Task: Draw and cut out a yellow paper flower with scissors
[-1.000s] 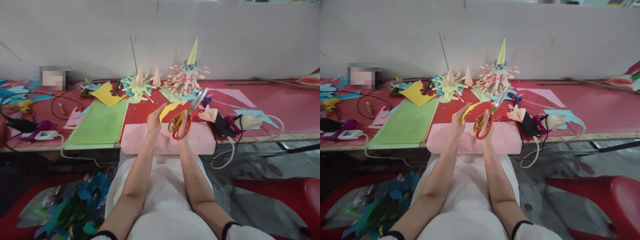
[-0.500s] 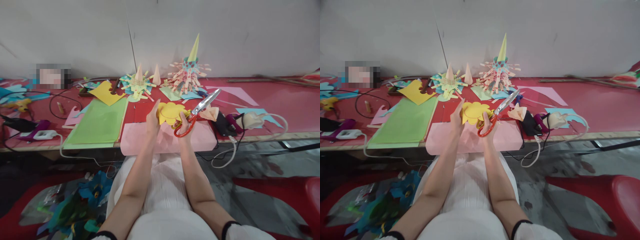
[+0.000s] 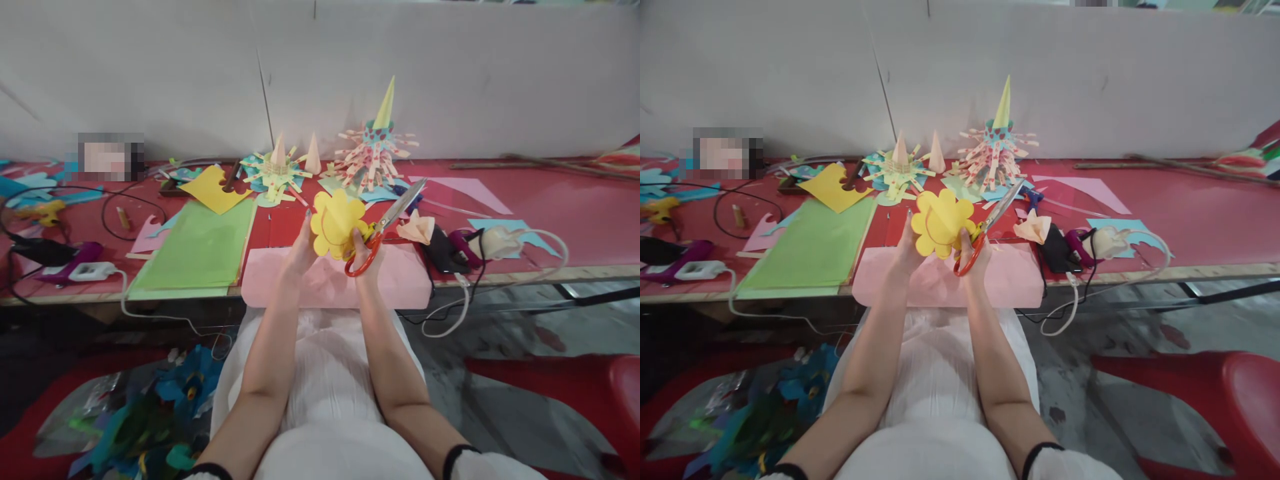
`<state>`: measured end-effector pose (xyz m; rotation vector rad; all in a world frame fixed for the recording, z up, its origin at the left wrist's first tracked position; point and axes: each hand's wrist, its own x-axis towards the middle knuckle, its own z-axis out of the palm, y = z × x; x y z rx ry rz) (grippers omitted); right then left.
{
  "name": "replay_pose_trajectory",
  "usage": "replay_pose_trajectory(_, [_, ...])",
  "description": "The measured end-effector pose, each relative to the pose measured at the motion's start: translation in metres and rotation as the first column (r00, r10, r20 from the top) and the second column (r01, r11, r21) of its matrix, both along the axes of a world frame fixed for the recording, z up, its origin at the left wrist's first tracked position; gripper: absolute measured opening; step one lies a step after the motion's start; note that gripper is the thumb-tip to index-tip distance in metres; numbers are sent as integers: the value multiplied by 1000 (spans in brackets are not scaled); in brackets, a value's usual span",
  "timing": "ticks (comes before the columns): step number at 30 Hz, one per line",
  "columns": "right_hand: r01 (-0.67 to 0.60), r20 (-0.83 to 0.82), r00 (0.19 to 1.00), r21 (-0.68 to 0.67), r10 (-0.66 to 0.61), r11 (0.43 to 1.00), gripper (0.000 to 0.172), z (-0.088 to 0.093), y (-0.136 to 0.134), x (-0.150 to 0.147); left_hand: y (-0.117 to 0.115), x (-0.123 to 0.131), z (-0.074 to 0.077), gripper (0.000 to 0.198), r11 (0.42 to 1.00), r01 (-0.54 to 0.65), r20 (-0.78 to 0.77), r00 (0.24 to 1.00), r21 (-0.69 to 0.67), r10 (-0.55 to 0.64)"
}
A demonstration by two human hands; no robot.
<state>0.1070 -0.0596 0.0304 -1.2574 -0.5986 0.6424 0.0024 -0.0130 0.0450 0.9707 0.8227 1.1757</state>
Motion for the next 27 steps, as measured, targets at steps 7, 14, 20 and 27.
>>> replay_pose_trajectory(7, [52, 271, 962, -59, -34, 997, 27, -11, 2, 9, -1, -3, 6, 47, 996, 93, 60, 994, -6, -92])
replay_pose_trajectory(14, [-4, 201, 980, -45, 13, 999, 29, -7, 1, 1, 10, -6, -15, 25, 991, -122, -148, 981, 47, 127])
replay_pose_trajectory(20, [-139, 71, 988, -5, 139, 990, 30, -5, 5, -3, 20, -7, -22, 23, 965, -258, -138, 955, 55, 263])
replay_pose_trajectory(27, [-138, 18, 990, -7, 138, 990, 35, -10, 8, 0, 18, -6, -23, 24, 972, -221, -205, 950, 84, 234])
